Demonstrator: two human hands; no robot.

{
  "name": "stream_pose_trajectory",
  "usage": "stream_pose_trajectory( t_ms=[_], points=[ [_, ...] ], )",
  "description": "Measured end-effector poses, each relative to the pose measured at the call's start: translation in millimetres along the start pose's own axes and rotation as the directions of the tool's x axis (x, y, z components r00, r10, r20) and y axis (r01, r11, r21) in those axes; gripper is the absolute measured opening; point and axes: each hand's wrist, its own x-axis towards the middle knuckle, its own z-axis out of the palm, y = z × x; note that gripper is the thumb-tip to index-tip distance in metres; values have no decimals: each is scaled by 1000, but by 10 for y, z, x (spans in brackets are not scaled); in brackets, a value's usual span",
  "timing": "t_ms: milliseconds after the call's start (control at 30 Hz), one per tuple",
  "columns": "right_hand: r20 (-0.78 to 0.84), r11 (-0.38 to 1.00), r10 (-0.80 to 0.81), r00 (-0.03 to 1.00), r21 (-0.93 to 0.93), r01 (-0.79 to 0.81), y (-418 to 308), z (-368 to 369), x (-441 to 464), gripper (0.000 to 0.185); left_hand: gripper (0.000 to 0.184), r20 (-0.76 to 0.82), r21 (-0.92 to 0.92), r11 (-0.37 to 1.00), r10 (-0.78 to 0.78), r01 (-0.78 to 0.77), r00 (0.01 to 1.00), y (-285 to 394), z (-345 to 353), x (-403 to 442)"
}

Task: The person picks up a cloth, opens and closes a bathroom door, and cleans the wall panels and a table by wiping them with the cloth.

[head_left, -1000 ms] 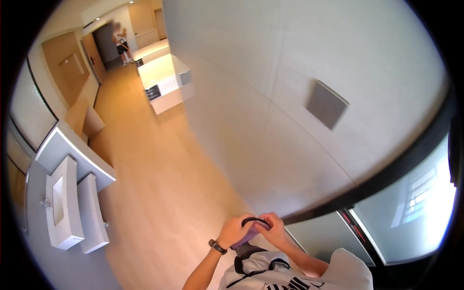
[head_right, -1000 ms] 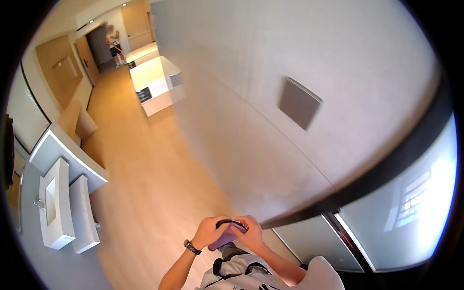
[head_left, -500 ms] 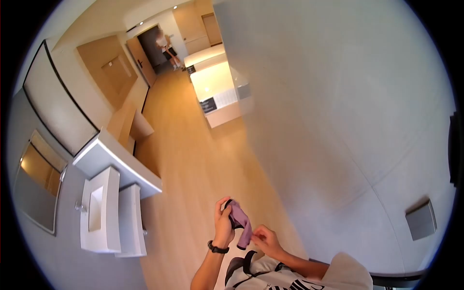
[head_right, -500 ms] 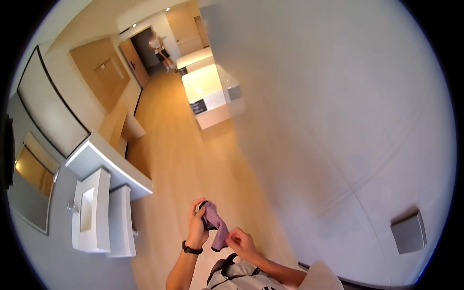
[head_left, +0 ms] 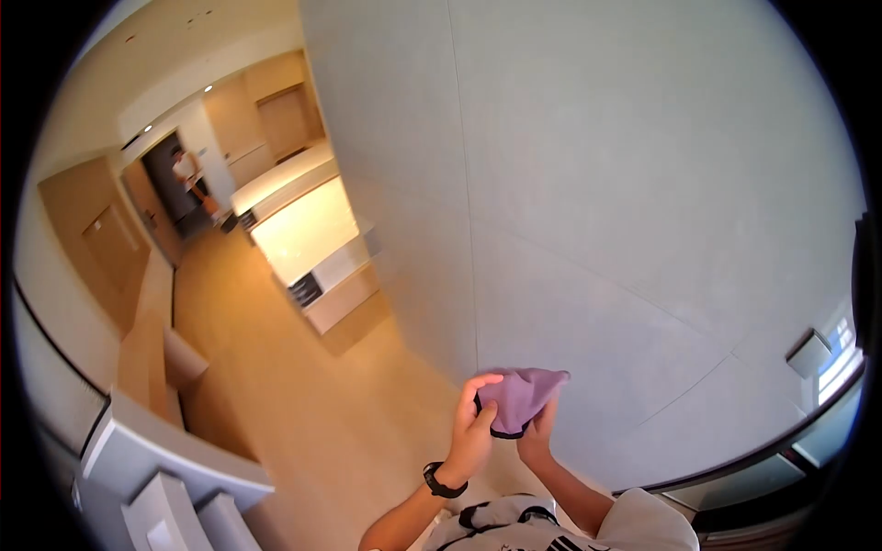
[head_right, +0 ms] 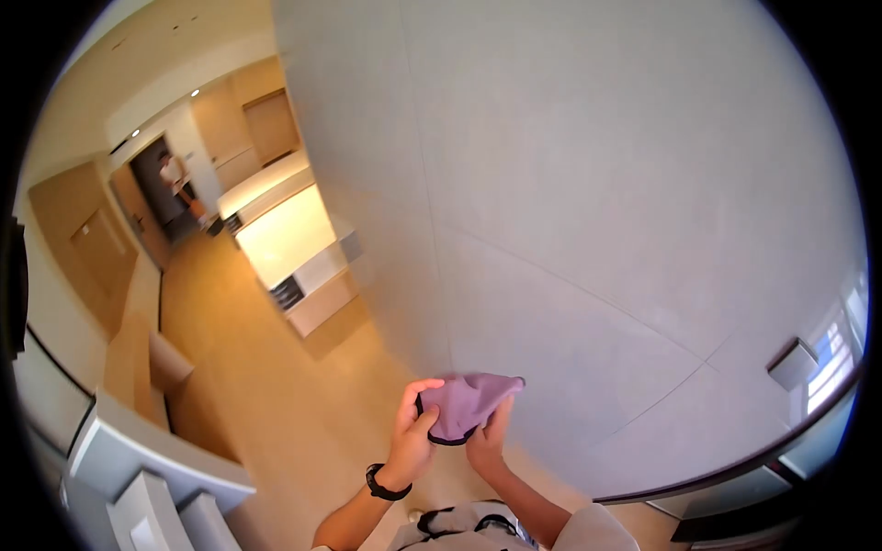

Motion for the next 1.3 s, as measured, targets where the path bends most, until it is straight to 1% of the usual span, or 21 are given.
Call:
stream_pose_trajectory(
  t_ms=[100, 133, 200, 267, 333, 400, 467, 600, 667, 700, 767, 800, 833, 867, 900, 1000, 1067, 1100, 1167, 1233, 1300],
  points=[
    [-257, 944, -277, 926, -252, 212, 87, 109, 270, 66, 37, 146, 8, 1000, -11, 10, 989, 99, -247, 270],
    [-266, 938, -281, 922, -281, 204, 247, 30, 374, 66, 37, 162, -13, 1000, -26, 28, 986, 175, -284, 294],
    [-275, 819, -467, 840, -492, 294, 412, -203, 784, 72, 39, 343, -259, 906, -236, 334, 909, 374, -365, 388],
    [-288, 769, -562, 775, -528, 361, 339, -439, 1353, 75, 42, 445, -187, 911, -256, 369, 858, 359, -699, 591],
    [121, 214, -852, 510, -809, 548, -52, -631, 2138, 72, 40, 441, -8, 978, -184, 208, 878, 380, -1042, 875],
    [379, -258, -802, 462, -917, 305, -711, -526, 2839, 64, 38, 437, 32, 987, -154, 156, 886, 427, -1374, 1220],
    [195, -448, -722, 664, -863, -233, -1122, 158, 3156, 57, 37, 348, 129, 991, -67, 23, 935, 559, -1679, 1606],
    [180, -412, -758, 626, -877, -247, -948, 571, 3711, 53, 37, 300, 248, 964, 19, -98, 954, 724, -2306, 2508],
    [182, -184, -796, 578, -981, 56, -741, 678, 4114, 62, 40, 267, 357, 914, 101, -195, 958, 863, -2572, 3044],
    [55, -55, -777, 627, -998, 20, -718, 887, 4246, 72, 40, 278, 365, 909, 101, -202, 955, 954, -2691, 3341],
    [100, 8, -843, 528, -980, 199, -1154, 1582, 4462, 81, 42, 242, 471, 794, 303, -384, 922, 1186, -2787, 3960],
    [206, -73, -873, 442, -951, 299, -1273, 1768, 4585, 81, 42, 249, 463, 791, 317, -400, 915, 1291, -2858, 4244],
    [307, -165, -886, 347, -908, 384, -1392, 1953, 4711, 82, 46, 291, 555, 644, 443, -527, 848, 1378, -2936, 4537],
    [387, -252, -856, 344, -892, 376, -1528, 2121, 4815, 85, 50, 342, 628, 473, 546, -618, 765, 1428, -2994, 4777],
    [372, -150, -839, 397, -860, 489, -1693, 2320, 4890, 81, 50, 337, 620, 482, 549, -619, 765, 1453, -3025, 4981],
    [601, -520, -775, 194, -782, 345, -2056, 2700, 5276, 73, 55, 269, 664, 360, 702, -655, 660, 1336, -3206, 5649],
    [560, -469, -821, 107, -770, 433, -2025, 3023, 5538, 59, 56, 372, 773, 91, 737, -628, 564, 881, -3603, 6101],
    [653, -625, -732, 191, -757, 191, -2050, 3105, 5636, 48, 57, 390, 738, 35, 792, -674, 469, 614, -3777, 6295],
    [793, -863, -502, 346, -435, -256, -2105, 3268, 5842, 28, 57, 357, 721, 49, 828, -691, 431, 502, -3830, 6386],
    [731, -812, -580, 359, -479, -334, -1945, 3634, 5947, 23, 57, 321, 708, 47, 867, -704, 381, 522, -3853, 6383],
    [695, -753, -657, 291, -628, -198, -1689, 4017, 6001, 37, 54, 334, 667, 52, 871, -744, 360, 609, -3933, 6363]
  ],
)
